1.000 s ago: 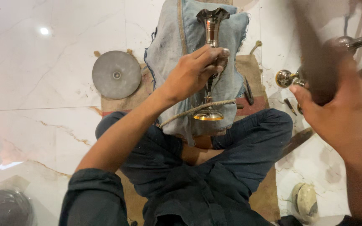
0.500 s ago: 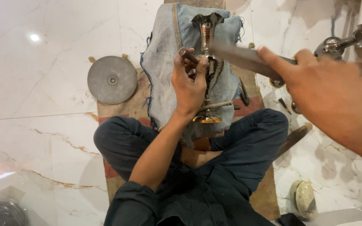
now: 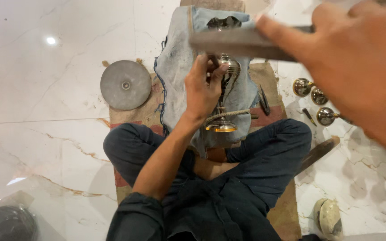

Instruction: The person sits cross-legged on the floor with a brass vase held against a cloth-covered form on their lap. They hold a small punch against the vase surface and strike it with a wooden mallet, working around the vase to engrave decorative patterns, occasionally repositioning the vase and punch.

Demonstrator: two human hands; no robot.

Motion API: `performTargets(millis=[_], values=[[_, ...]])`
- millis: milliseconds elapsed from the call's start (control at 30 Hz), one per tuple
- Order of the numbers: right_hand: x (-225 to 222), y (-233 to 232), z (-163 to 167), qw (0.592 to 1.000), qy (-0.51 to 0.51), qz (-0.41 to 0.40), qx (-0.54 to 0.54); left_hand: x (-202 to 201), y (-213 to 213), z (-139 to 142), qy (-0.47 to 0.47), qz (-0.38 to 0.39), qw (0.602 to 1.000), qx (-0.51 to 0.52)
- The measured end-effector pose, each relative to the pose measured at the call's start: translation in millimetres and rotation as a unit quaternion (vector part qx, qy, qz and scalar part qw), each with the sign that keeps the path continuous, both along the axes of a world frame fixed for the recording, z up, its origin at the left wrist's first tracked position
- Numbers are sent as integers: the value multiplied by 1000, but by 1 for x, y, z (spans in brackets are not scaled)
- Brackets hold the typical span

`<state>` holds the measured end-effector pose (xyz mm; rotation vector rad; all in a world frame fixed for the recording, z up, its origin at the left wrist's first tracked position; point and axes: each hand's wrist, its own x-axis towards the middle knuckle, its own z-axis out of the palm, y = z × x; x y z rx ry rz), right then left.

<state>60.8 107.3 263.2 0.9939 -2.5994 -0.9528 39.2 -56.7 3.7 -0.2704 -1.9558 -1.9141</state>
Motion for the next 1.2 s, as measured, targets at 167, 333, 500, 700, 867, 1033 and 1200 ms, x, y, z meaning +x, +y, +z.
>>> performTargets(millis=[167,333,500,700,867,1033,1200], values=[[8,25,-9,989,-46,-57,-130,-12,-8,8,40,-112,991,-64],[37,67,-51,932,-14,-152,-327,-31,-15,24,104,-199,949,-221],[63,92,-115,827,-46,-333,-451,-54,-17,42,194,-302,888,-287],[96,90,-184,738,-24,-232,-633,-70,-11,54,183,-368,866,-284],[94,85,-222,737,-172,-383,-530,-88,-8,59,139,-374,850,-346],[89,95,-232,703,-47,-335,-625,-100,-16,61,203,-422,823,-322],[67,93,-199,689,-8,-160,-707,-106,-30,61,194,-437,816,-324]])
